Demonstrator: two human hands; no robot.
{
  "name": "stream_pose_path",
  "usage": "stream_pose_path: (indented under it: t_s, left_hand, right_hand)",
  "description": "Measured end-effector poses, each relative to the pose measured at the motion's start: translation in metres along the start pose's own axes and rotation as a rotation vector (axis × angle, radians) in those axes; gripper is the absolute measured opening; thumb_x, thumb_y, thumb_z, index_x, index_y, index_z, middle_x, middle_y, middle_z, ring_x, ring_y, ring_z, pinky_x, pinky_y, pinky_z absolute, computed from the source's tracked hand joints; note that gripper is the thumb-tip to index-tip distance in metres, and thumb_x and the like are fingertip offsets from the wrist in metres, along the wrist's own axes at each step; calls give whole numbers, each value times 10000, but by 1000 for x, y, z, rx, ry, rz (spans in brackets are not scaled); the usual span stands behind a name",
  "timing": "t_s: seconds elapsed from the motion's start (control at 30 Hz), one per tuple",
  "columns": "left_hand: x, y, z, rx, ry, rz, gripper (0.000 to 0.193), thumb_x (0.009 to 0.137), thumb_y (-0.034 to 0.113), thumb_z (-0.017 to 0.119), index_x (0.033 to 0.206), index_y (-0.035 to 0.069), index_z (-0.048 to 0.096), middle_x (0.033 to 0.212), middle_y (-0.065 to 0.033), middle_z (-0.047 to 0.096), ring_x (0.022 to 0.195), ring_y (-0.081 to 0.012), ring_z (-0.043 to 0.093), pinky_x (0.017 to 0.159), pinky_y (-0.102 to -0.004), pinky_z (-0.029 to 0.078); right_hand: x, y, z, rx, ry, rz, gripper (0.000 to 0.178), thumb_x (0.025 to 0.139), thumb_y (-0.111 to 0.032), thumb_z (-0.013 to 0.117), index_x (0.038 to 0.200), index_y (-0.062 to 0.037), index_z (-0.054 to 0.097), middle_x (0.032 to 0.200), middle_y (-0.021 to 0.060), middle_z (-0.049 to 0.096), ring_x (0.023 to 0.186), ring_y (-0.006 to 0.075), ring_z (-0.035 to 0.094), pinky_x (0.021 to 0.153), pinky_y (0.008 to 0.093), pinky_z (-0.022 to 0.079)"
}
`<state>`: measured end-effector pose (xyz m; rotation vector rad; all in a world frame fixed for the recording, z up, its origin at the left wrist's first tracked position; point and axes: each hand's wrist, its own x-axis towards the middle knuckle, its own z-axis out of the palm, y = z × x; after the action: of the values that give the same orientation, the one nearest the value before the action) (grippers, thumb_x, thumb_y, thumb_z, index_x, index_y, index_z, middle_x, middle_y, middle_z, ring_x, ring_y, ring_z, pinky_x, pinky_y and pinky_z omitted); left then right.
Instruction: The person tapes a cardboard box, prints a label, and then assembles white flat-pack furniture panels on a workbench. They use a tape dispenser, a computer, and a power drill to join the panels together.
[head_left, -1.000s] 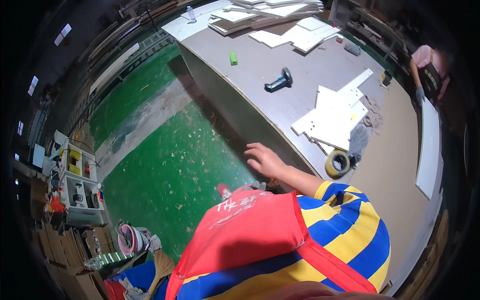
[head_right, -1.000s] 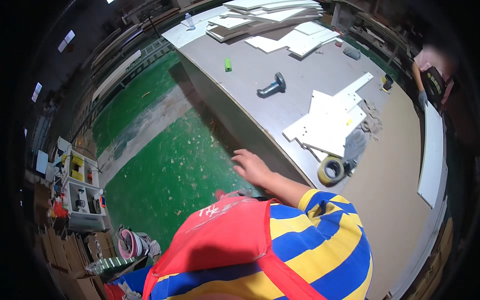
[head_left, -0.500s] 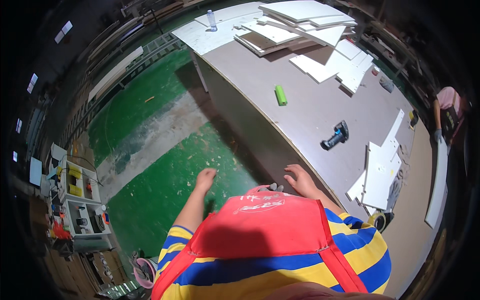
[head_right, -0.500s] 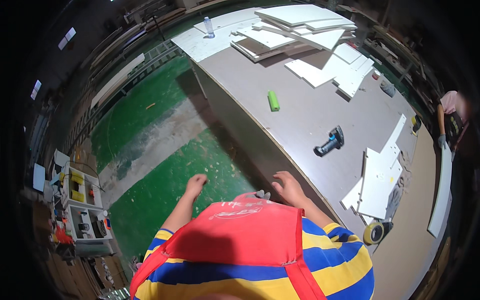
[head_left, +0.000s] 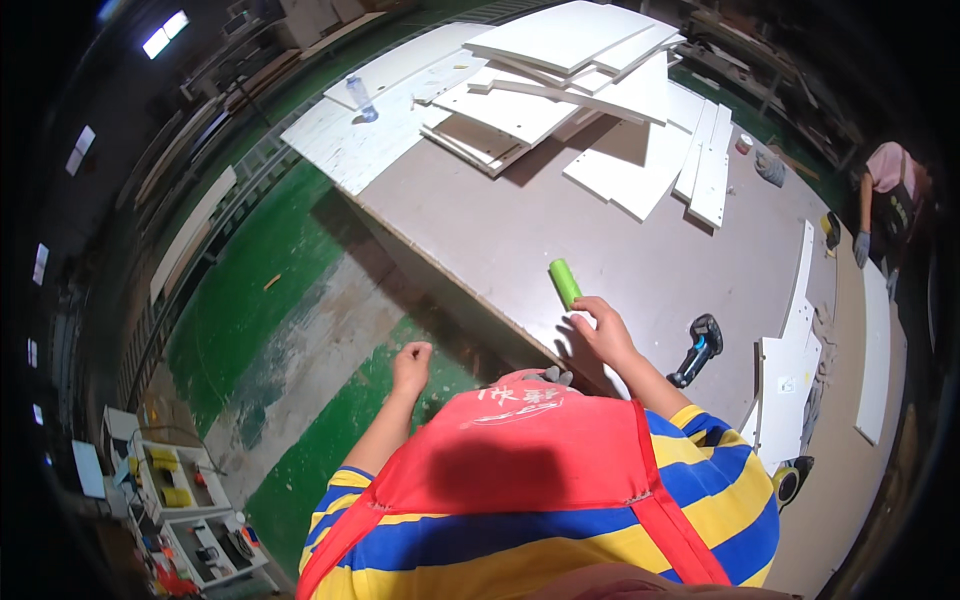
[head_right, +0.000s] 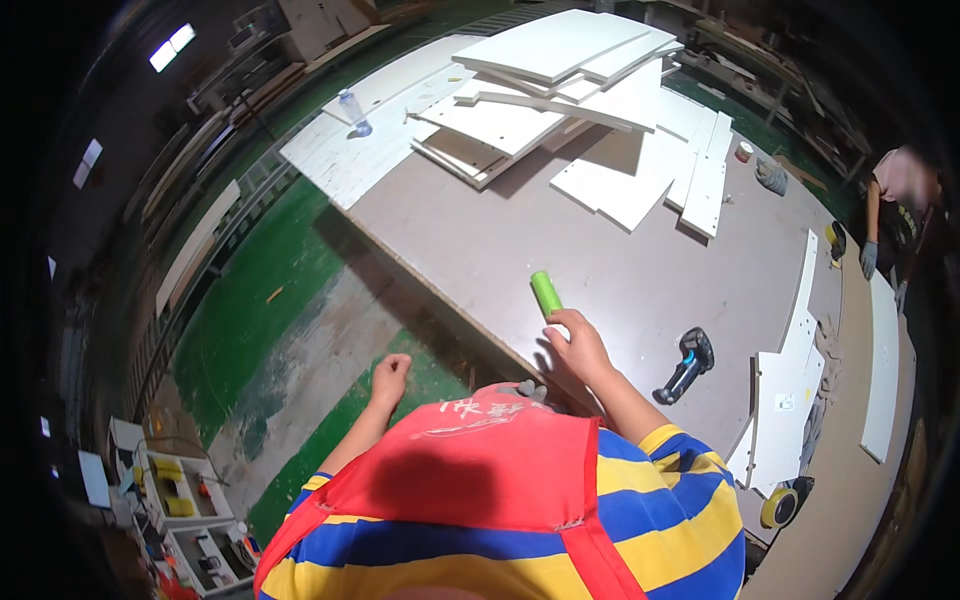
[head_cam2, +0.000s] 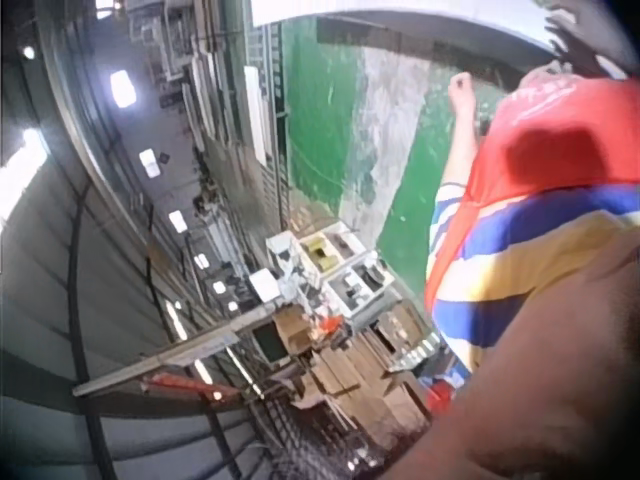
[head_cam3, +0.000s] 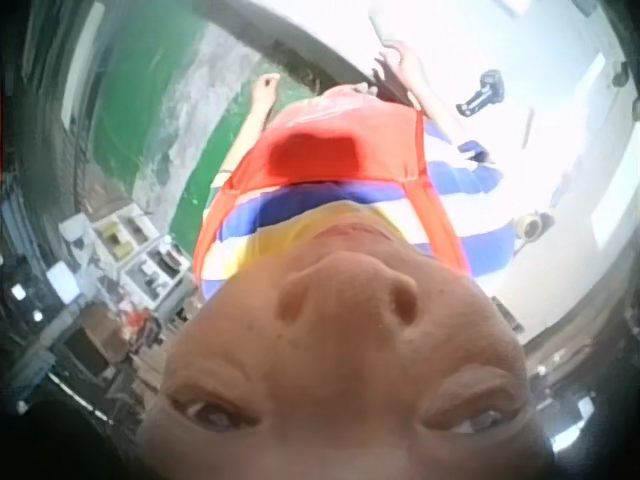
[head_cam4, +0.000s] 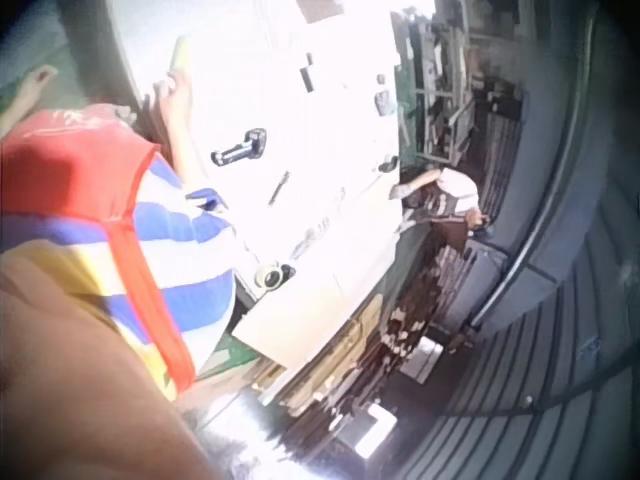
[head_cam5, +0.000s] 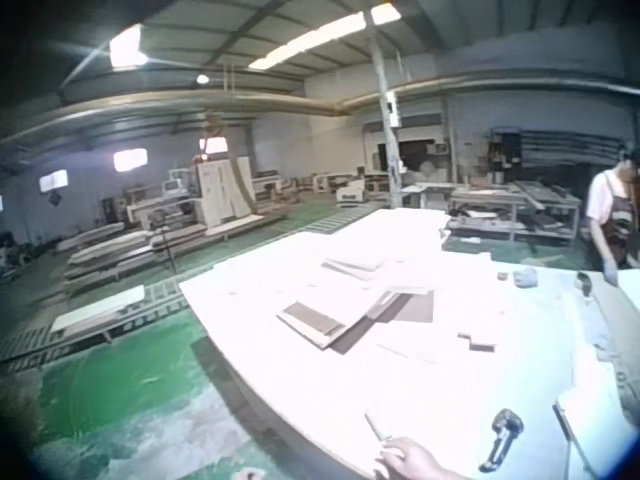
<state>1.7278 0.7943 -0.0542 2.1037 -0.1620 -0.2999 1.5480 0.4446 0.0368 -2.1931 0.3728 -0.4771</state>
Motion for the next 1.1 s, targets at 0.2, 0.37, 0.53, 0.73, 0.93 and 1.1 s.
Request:
stream_pose_path:
  t_s: [0.2,0.37,0.53,0.73,0.93,1.1]
  left_hand:
    - [150,53,20,91,170,396,343,896,259,620,1108,-9,600,1114,-179,610,1076,-310,560,915,-383,452]
    - [246,129,55,40,167,537,446,849,183,655,1229,8,499,1259,-196,505,1183,-368,469,1002,-422,402]
    - [277,165,71,187,83,616,627,850,256,652,1355,3,380,1425,-210,349,1337,-381,312,1105,-474,260]
    - [282,112,80,434,-128,742,742,839,266,665,1415,-15,291,1490,-249,239,1415,-406,154,1134,-564,106]
    - [294,132,92,310,-133,845,746,825,197,665,1426,-16,279,1485,-249,258,1396,-418,198,1131,-550,131]
    - [354,266,116,-331,-123,887,415,925,164,544,1280,-26,445,1281,-177,488,1193,-297,448,996,-398,364]
  right_hand:
    - [82,13,-24,230,156,206,231,913,-180,631,1076,-22,668,1010,95,677,915,172,629,817,294,495]
    - [149,6,-43,219,252,258,245,929,-179,616,1096,-7,662,978,95,682,911,136,610,822,273,482]
    - [196,-3,-17,151,240,340,252,912,-174,624,1104,-13,654,1012,120,678,948,189,621,857,303,478]
    - [160,-5,52,-344,126,186,448,790,-165,708,1203,-52,574,1225,212,559,1100,409,547,944,441,458]
    - [99,-26,66,-405,197,432,654,741,-153,746,1325,-53,468,1346,215,463,1195,399,476,1003,450,406]
    - [63,-4,85,-392,330,524,600,723,-104,703,1280,-46,488,1174,190,572,1095,375,536,944,447,434]
